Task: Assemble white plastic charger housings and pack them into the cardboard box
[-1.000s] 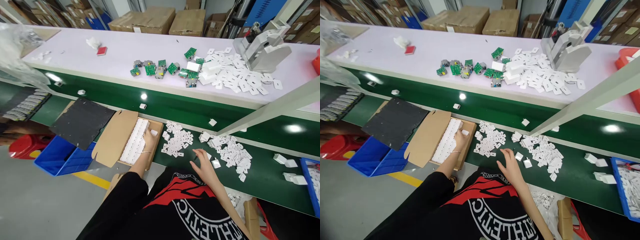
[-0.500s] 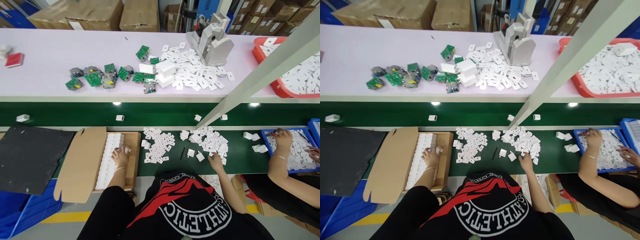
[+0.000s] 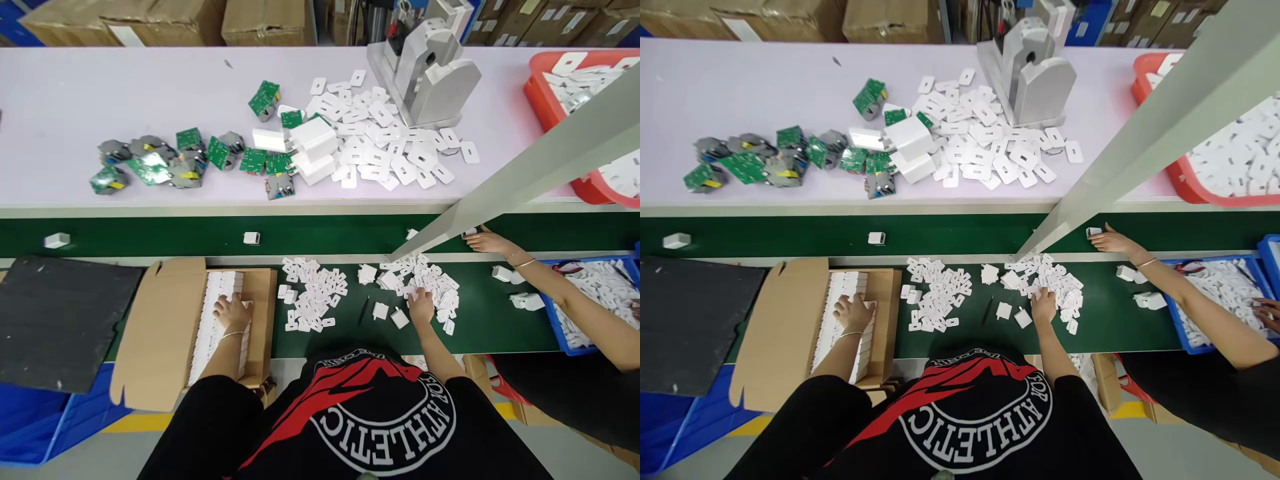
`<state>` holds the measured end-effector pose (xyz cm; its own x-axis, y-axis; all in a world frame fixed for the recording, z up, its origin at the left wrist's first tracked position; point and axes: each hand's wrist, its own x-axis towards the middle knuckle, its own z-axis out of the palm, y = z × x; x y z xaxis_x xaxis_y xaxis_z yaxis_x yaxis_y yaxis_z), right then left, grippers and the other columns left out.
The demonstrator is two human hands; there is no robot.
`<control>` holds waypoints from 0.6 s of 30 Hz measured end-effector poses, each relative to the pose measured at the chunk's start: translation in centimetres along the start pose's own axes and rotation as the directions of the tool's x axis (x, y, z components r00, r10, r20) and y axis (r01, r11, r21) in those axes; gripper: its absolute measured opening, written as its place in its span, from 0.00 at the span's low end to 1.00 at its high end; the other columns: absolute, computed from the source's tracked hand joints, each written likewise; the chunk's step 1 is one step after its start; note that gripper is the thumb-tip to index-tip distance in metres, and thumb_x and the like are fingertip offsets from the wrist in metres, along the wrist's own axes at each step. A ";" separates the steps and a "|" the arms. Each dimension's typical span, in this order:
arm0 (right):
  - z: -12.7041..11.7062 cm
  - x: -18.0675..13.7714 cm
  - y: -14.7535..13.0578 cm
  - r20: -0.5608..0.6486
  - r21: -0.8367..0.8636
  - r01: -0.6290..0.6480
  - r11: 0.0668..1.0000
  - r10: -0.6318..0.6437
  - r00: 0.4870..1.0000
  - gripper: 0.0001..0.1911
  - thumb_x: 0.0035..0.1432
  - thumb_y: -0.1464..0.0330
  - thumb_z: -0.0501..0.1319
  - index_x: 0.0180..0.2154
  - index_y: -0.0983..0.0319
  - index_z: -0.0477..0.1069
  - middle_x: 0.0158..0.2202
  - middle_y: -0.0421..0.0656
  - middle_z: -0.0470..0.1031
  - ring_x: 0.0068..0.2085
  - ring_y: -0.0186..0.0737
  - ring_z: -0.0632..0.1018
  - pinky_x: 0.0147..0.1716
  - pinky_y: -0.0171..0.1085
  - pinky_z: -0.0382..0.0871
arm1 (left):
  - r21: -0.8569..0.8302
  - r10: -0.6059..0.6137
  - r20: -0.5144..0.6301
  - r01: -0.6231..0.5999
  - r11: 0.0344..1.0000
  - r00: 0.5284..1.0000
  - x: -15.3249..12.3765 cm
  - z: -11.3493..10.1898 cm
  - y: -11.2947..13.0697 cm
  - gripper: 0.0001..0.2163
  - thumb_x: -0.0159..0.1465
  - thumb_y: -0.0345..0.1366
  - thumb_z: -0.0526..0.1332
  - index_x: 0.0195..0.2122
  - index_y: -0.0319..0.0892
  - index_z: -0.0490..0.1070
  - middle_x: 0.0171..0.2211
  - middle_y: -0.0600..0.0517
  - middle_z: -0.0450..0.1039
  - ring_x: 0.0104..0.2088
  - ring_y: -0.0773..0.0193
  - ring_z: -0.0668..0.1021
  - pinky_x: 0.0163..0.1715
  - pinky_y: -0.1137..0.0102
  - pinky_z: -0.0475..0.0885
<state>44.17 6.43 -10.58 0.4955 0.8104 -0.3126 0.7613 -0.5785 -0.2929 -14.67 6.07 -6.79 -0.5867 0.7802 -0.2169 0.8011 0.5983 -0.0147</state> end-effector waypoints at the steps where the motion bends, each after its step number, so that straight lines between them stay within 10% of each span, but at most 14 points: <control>1: 0.2 0.1 0.0 -0.013 0.016 -0.003 1.000 0.003 1.000 0.18 0.66 0.59 0.55 0.52 0.62 0.70 0.52 0.57 0.70 0.50 0.57 0.75 0.40 0.45 0.70 | -0.018 0.006 -0.033 -0.006 1.000 0.999 -0.4 -0.2 0.7 0.22 0.63 0.38 0.59 0.56 0.31 0.71 0.62 0.24 0.62 0.60 0.28 0.67 0.54 0.42 0.66; 7: 0.2 -1.5 0.6 -0.091 0.171 0.002 0.985 0.014 0.996 0.16 0.63 0.58 0.56 0.46 0.61 0.71 0.45 0.54 0.72 0.47 0.56 0.74 0.42 0.48 0.70 | -0.157 0.357 -0.117 -0.372 0.915 0.927 -6.1 0.1 11.1 0.21 0.68 0.38 0.56 0.58 0.31 0.69 0.56 0.30 0.66 0.58 0.39 0.72 0.56 0.50 0.70; 10: -0.6 -3.2 0.8 -0.105 0.267 0.030 0.963 -0.002 0.995 0.18 0.62 0.56 0.56 0.46 0.62 0.71 0.46 0.54 0.72 0.41 0.51 0.75 0.40 0.47 0.71 | -0.227 0.636 -0.099 -0.640 0.734 0.765 -10.2 0.1 19.5 0.24 0.67 0.42 0.63 0.63 0.42 0.68 0.60 0.38 0.68 0.60 0.46 0.72 0.60 0.56 0.69; 14: -2.1 -5.4 0.6 -0.107 0.402 0.075 0.912 -0.035 0.994 0.22 0.63 0.52 0.55 0.46 0.62 0.72 0.46 0.55 0.72 0.36 0.46 0.76 0.37 0.45 0.73 | -0.226 0.928 -0.029 -0.907 0.355 0.371 -12.6 -1.4 28.8 0.33 0.66 0.39 0.66 0.71 0.40 0.60 0.68 0.35 0.63 0.68 0.38 0.65 0.66 0.46 0.60; 18: -3.9 -7.2 0.2 -0.117 0.541 0.100 0.835 -0.044 0.992 0.27 0.64 0.46 0.53 0.42 0.63 0.74 0.45 0.56 0.75 0.38 0.48 0.77 0.38 0.46 0.74 | -0.249 0.969 0.040 -0.937 0.244 0.242 -11.7 -3.4 32.2 0.22 0.65 0.32 0.68 0.60 0.39 0.74 0.59 0.39 0.75 0.64 0.42 0.70 0.68 0.48 0.57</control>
<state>42.40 0.84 -4.84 0.5074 0.8401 -0.1918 0.4594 -0.4520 -0.7646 17.56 16.78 -1.44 0.6393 0.7617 -0.1055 0.7162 -0.5398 0.4424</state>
